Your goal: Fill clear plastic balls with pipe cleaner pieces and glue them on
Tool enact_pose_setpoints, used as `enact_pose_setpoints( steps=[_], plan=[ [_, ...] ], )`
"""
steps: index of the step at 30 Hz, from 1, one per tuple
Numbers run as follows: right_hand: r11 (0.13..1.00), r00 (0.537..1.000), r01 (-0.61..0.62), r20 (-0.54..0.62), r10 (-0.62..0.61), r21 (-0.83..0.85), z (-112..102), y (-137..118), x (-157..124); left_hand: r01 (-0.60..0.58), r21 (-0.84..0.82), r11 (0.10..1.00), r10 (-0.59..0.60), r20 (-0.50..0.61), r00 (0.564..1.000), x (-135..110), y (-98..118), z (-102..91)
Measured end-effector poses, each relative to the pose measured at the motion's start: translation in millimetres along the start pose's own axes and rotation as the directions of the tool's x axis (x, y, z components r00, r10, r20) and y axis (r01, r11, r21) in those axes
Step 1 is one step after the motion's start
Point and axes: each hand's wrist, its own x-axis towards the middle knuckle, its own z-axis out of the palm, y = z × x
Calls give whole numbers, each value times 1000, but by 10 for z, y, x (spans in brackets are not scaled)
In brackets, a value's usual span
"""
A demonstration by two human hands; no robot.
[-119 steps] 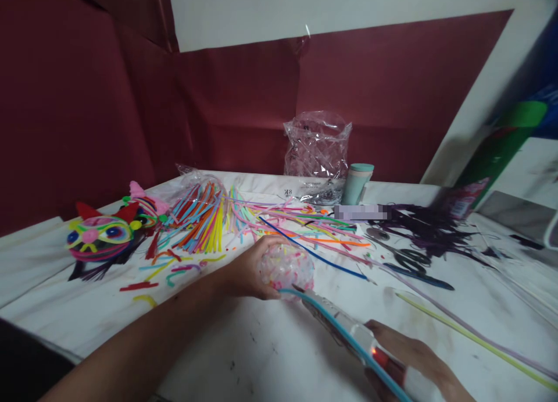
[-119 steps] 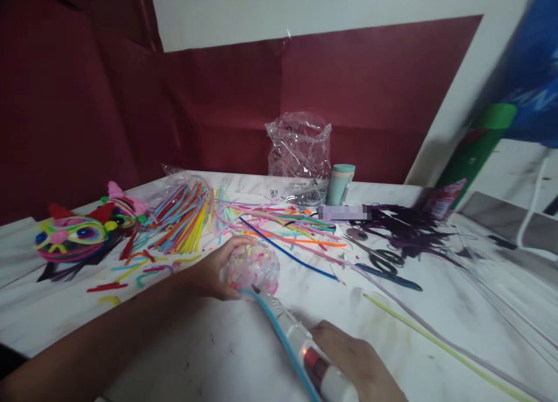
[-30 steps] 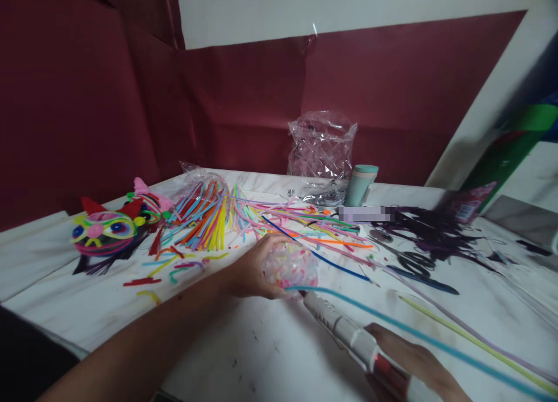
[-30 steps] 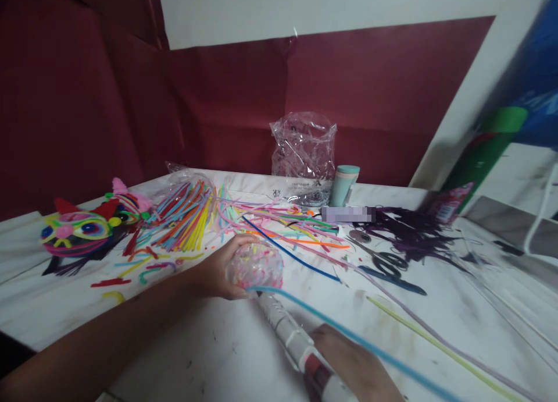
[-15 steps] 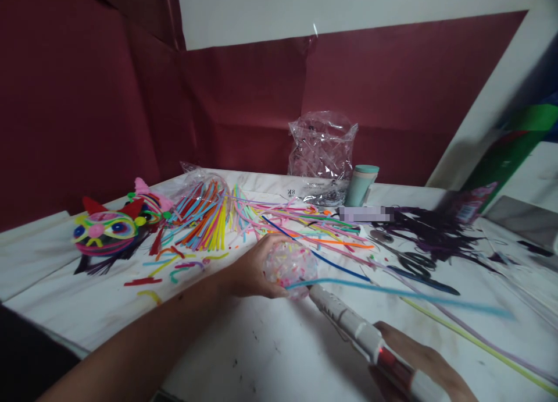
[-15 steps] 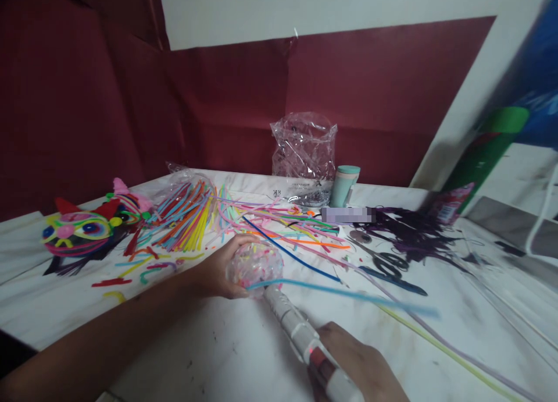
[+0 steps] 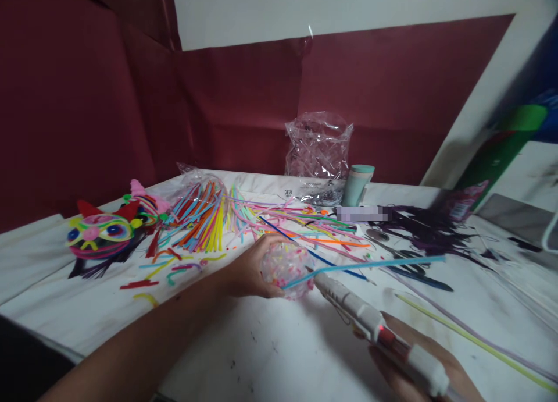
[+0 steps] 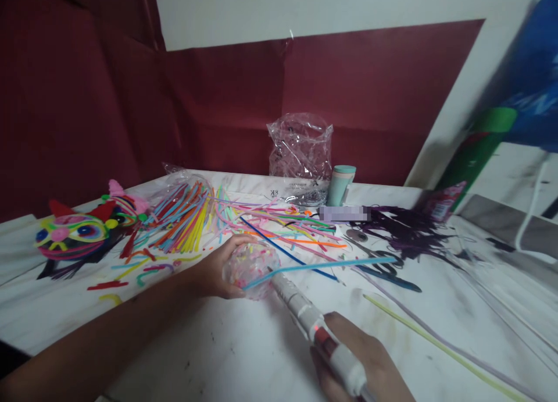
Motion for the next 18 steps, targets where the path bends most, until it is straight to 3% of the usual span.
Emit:
enact_pose_setpoints(
  steps=[4,7,10,14,18],
  plan=[
    [991,992,-124,-42,122,-48,-58,-32,191,69,-72,995,-68,13,998,11,-45,-22],
    [979,984,-175,3,176,-101,-228,-11,412,141,-118,983,-140,19,990,26,-40,-34],
    [926,966,-199,95,241,-319,-483,153,528,176,-156,972,-177,8,984,52,-23,-31],
    [733,900,-261,116,420,-628,-882,546,347,215,-109,971,-222,-59,973,65,28,-12],
    [638,850,-304,102,517,-707,-1155,955,-45,236,-94,967,-241,-50,969,44,127,-12]
  ],
)
